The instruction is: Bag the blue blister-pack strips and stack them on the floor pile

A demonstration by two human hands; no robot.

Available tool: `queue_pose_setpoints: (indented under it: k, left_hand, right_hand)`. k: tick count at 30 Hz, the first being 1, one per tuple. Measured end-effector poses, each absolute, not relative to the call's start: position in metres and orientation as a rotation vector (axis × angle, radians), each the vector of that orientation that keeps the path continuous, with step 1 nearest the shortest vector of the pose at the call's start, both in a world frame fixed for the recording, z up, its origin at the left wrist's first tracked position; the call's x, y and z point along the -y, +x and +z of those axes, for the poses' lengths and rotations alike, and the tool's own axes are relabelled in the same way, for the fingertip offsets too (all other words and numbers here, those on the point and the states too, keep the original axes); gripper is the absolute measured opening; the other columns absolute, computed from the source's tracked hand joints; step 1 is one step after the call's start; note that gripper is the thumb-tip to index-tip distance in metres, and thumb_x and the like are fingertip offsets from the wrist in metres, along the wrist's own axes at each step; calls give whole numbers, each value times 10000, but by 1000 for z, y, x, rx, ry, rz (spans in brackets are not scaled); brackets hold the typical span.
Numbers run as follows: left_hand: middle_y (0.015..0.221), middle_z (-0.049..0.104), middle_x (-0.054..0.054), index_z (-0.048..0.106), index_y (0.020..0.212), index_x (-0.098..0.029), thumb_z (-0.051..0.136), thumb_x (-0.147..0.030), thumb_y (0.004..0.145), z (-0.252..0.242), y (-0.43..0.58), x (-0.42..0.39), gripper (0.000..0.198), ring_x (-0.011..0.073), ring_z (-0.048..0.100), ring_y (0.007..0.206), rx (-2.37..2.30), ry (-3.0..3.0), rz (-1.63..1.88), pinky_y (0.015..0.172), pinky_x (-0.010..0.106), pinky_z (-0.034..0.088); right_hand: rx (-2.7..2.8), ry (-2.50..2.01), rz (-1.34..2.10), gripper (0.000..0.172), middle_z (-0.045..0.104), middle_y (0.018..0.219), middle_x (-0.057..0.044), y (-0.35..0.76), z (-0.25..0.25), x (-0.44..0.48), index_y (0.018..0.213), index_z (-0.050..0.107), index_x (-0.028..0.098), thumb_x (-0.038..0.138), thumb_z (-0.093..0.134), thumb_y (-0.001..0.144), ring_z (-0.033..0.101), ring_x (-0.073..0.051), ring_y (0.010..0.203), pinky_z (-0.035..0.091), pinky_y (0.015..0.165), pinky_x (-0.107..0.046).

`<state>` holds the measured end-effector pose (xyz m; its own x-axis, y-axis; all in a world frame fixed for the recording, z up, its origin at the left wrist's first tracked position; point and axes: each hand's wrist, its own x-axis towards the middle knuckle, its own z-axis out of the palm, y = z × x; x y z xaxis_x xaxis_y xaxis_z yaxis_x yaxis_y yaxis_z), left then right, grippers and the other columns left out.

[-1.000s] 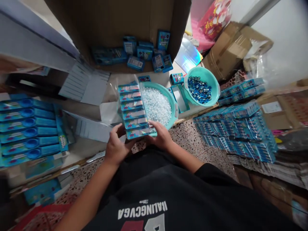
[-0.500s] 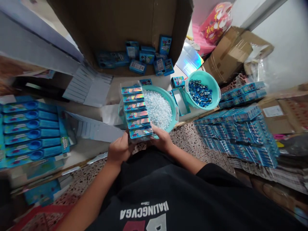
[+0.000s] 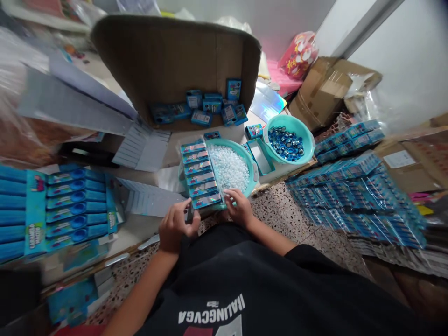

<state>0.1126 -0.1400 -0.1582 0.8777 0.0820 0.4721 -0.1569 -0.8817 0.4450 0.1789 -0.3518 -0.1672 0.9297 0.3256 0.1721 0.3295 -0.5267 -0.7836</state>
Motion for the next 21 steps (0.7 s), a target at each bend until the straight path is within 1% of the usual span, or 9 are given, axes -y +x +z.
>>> queue_pose_setpoints:
  k: [2,4,6,8,9,11,15,18,21]
  left_hand:
    - [977,647,77,489,1282,-130,586,-167,788,-159,114,144,504,202,640,780,-27,2512,656,736,304,509]
    - [1009,612,94,433,1339,-104,556,-155,770,-163,116,145,584,219,622,810,-109,2448,571,753,333,514]
    - [1033,574,115,380,1390,-75,564,-200,767,-170,119,146,661,237,603,821,-185,2392,466,765,370,525]
    - [1058,550,134,333,1432,-58,582,-279,786,-176,121,145,727,247,594,813,-249,2361,391,751,397,537]
    - [1070,549,142,324,1443,-61,577,-311,805,-179,122,146,730,253,598,819,-275,2353,354,752,407,542]
    - [1092,561,152,349,1438,-86,532,-328,849,-183,122,146,663,268,616,863,-327,2334,283,792,432,546]
    - [1175,562,184,422,1391,-103,455,-256,873,-182,124,149,542,309,602,1047,-364,2310,233,917,458,513]
    - [1196,562,183,443,1379,-115,444,-227,876,-178,128,149,516,310,578,1110,-382,2304,239,945,436,498]
    - [1145,576,162,458,1370,-130,451,-244,882,-177,129,147,501,304,598,1045,-426,2290,214,902,438,515]
  right_hand:
    - [408,-2215,27,342,650,1118,-116,177,-165,345,1212,616,182,187,483,897,638,-195,911,549,856,-352]
    - [303,-2254,81,408,634,1084,-106,177,-164,338,1247,583,165,163,497,848,614,-192,836,541,842,-364]
    - [179,-2254,128,455,618,1038,-91,178,-165,333,1259,560,148,137,496,809,592,-188,804,536,831,-362]
    - [115,-2244,173,487,603,1020,-85,180,-167,331,1251,554,143,93,475,773,584,-190,826,533,828,-354]
    - [112,-2244,194,504,599,1018,-85,181,-167,331,1247,554,143,71,466,756,584,-193,844,531,831,-351]
    - [138,-2245,220,525,596,1022,-83,182,-166,332,1234,564,154,42,459,731,584,-196,874,529,835,-344]
    - [254,-2268,237,558,588,1090,-93,182,-163,333,1247,569,178,29,480,716,581,-210,962,516,875,-351]
    - [207,-2285,235,541,603,1107,-107,181,-164,332,1309,526,157,80,509,774,586,-217,981,501,897,-357]
    - [114,-2289,265,425,657,1046,-106,181,-167,332,1292,551,141,199,524,873,613,-213,893,492,861,-345]
